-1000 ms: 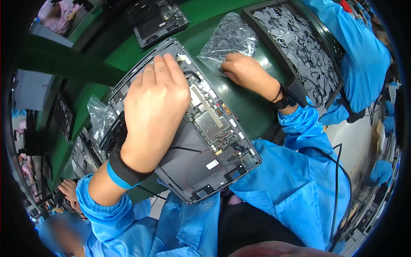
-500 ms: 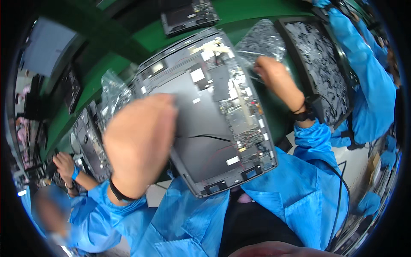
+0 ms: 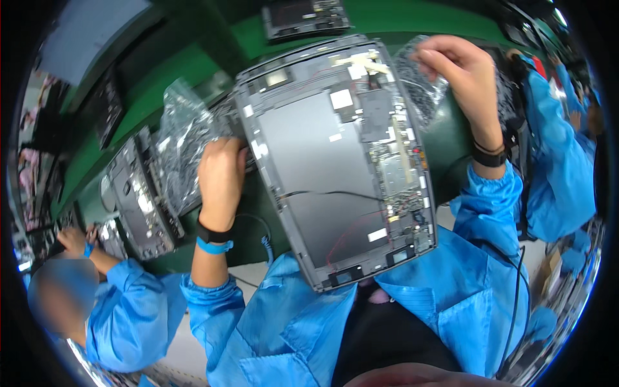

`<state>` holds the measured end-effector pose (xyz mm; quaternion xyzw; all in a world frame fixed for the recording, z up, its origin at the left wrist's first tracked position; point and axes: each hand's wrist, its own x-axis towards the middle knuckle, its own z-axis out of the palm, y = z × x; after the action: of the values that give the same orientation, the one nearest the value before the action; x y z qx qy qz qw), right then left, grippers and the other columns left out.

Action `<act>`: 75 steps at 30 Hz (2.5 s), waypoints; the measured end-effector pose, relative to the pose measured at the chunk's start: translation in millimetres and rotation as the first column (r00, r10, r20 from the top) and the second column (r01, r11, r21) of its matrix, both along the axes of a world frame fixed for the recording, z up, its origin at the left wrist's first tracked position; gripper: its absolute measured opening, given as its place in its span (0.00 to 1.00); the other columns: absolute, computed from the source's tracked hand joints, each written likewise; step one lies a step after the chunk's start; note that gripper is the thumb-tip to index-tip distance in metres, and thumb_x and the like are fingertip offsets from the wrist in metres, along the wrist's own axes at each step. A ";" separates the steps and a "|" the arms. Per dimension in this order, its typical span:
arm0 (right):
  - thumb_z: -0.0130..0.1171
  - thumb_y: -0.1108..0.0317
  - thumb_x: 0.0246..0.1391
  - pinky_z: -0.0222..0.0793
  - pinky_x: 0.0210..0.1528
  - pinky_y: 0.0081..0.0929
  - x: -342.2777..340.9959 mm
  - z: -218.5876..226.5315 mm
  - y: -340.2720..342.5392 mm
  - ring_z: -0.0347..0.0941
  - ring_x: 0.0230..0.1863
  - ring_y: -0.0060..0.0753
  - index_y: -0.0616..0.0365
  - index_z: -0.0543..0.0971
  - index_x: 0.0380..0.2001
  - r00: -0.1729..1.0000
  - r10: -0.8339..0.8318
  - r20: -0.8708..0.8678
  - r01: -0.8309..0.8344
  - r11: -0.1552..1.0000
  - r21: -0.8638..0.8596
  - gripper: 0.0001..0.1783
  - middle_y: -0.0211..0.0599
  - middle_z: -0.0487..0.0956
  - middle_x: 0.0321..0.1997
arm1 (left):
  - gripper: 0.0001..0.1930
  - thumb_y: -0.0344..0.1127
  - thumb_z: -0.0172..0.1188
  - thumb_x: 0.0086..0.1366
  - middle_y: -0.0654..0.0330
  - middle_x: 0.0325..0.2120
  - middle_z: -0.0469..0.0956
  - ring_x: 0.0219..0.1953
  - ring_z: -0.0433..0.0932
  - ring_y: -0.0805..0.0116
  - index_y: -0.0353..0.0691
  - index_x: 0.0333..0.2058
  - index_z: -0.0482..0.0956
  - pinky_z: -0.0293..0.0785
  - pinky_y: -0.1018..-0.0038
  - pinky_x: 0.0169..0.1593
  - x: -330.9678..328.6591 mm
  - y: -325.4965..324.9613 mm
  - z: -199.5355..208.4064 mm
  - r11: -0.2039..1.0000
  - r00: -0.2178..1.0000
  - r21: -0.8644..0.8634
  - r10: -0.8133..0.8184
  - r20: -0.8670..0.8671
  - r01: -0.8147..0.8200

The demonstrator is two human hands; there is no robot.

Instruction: Assembling internal components and cables of electronic tablets on a factory production line.

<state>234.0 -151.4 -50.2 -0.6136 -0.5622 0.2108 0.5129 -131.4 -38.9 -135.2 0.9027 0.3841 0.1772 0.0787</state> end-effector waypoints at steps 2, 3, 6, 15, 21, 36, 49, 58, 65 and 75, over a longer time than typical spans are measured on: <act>0.62 0.66 0.58 0.73 0.34 0.18 -5.7 14.9 14.3 0.77 0.32 0.19 0.65 0.82 0.37 0.995 0.095 0.006 -0.095 0.995 -0.044 0.12 0.34 0.84 0.33 | 0.03 0.25 0.60 0.53 0.50 0.26 0.75 0.34 0.73 0.47 0.35 0.28 0.76 0.70 0.58 0.38 -5.1 0.6 5.8 1.000 1.000 0.023 0.009 0.010 -0.010; 0.62 0.64 0.57 0.72 0.35 0.20 -5.6 19.3 17.6 0.76 0.33 0.19 0.64 0.82 0.37 0.978 0.094 0.188 -0.087 0.995 -0.046 0.13 0.33 0.83 0.33 | 0.03 0.25 0.60 0.53 0.49 0.26 0.74 0.33 0.73 0.47 0.34 0.27 0.75 0.70 0.57 0.38 2.4 7.3 -10.6 0.999 0.997 0.028 -0.034 0.069 0.032; 0.63 0.63 0.56 0.71 0.37 0.21 2.8 10.7 40.7 0.76 0.33 0.20 0.63 0.83 0.35 0.950 0.185 0.251 -0.192 0.981 0.003 0.12 0.31 0.82 0.30 | 0.03 0.21 0.56 0.51 0.47 0.25 0.72 0.33 0.72 0.45 0.31 0.26 0.72 0.69 0.56 0.38 11.2 6.2 -8.4 0.999 0.997 -0.002 -0.032 0.063 0.032; 0.61 0.70 0.49 0.73 0.29 0.32 -31.5 29.5 31.9 0.79 0.27 0.41 0.64 0.77 0.31 0.862 0.116 0.494 -0.079 0.992 -0.094 0.08 0.42 0.80 0.24 | 0.06 0.19 0.56 0.53 0.46 0.26 0.73 0.33 0.74 0.46 0.31 0.31 0.71 0.71 0.58 0.38 3.4 -10.8 12.6 0.992 0.997 0.117 -0.053 0.062 0.045; 0.59 0.74 0.47 0.74 0.31 0.42 -43.2 12.8 33.6 0.77 0.26 0.53 0.64 0.76 0.29 0.612 -0.108 0.783 0.045 0.994 0.102 0.05 0.50 0.78 0.23 | 0.07 0.22 0.59 0.65 0.59 0.31 0.79 0.31 0.78 0.77 0.32 0.41 0.74 0.74 0.81 0.36 17.7 -33.0 33.9 0.976 0.845 -0.205 0.168 0.508 -0.071; 0.57 0.72 0.46 0.71 0.30 0.37 -30.6 11.0 35.6 0.77 0.26 0.48 0.62 0.79 0.35 0.783 0.064 0.619 -0.003 0.995 -0.098 0.11 0.48 0.79 0.24 | 0.12 0.13 0.60 0.58 0.48 0.35 0.81 0.34 0.81 0.66 0.27 0.41 0.80 0.79 0.76 0.39 72.6 -57.1 54.1 0.926 0.577 -0.229 0.015 0.816 0.301; 0.65 0.77 0.48 0.71 0.31 0.25 -68.8 33.0 -0.7 0.75 0.30 0.31 0.58 0.83 0.40 0.798 -0.133 0.588 -0.128 0.916 0.380 0.13 0.34 0.82 0.33 | 0.15 0.17 0.66 0.56 0.52 0.37 0.83 0.39 0.84 0.68 0.29 0.44 0.79 0.78 0.76 0.45 70.8 -53.2 93.8 0.910 0.624 -0.253 -0.007 0.781 0.327; 0.64 0.73 0.55 0.69 0.31 0.14 -82.2 45.2 -2.4 0.74 0.29 0.14 0.64 0.83 0.33 0.951 0.300 -0.078 -0.292 0.951 0.105 0.05 0.30 0.82 0.30 | 0.16 0.18 0.68 0.51 0.53 0.33 0.83 0.33 0.84 0.58 0.34 0.40 0.82 0.79 0.73 0.38 88.1 -42.4 114.6 0.877 0.737 0.410 -0.448 0.506 0.252; 0.62 0.69 0.44 0.72 0.30 0.28 -63.6 64.4 9.2 0.78 0.25 0.40 0.65 0.81 0.26 0.922 0.315 0.227 -0.338 0.939 0.070 0.09 0.44 0.79 0.21 | 0.18 0.19 0.66 0.50 0.54 0.32 0.82 0.34 0.82 0.59 0.34 0.42 0.82 0.78 0.70 0.37 102.7 -25.9 122.9 0.707 0.767 0.606 -0.597 0.234 0.366; 0.65 0.72 0.39 0.74 0.35 0.34 -22.7 28.5 39.5 0.74 0.36 0.36 0.54 0.79 0.21 0.468 -0.163 0.869 -0.335 0.877 0.345 0.04 0.32 0.73 0.26 | 0.10 0.27 0.61 0.59 0.52 0.33 0.83 0.33 0.82 0.59 0.33 0.40 0.82 0.77 0.72 0.41 140.9 19.4 118.1 0.918 0.893 0.058 -0.395 0.214 0.392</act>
<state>211.3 -112.0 -21.6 -0.4585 -0.8084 -0.2511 0.2706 9.4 -19.5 -17.1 0.9367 0.1811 0.2596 0.1495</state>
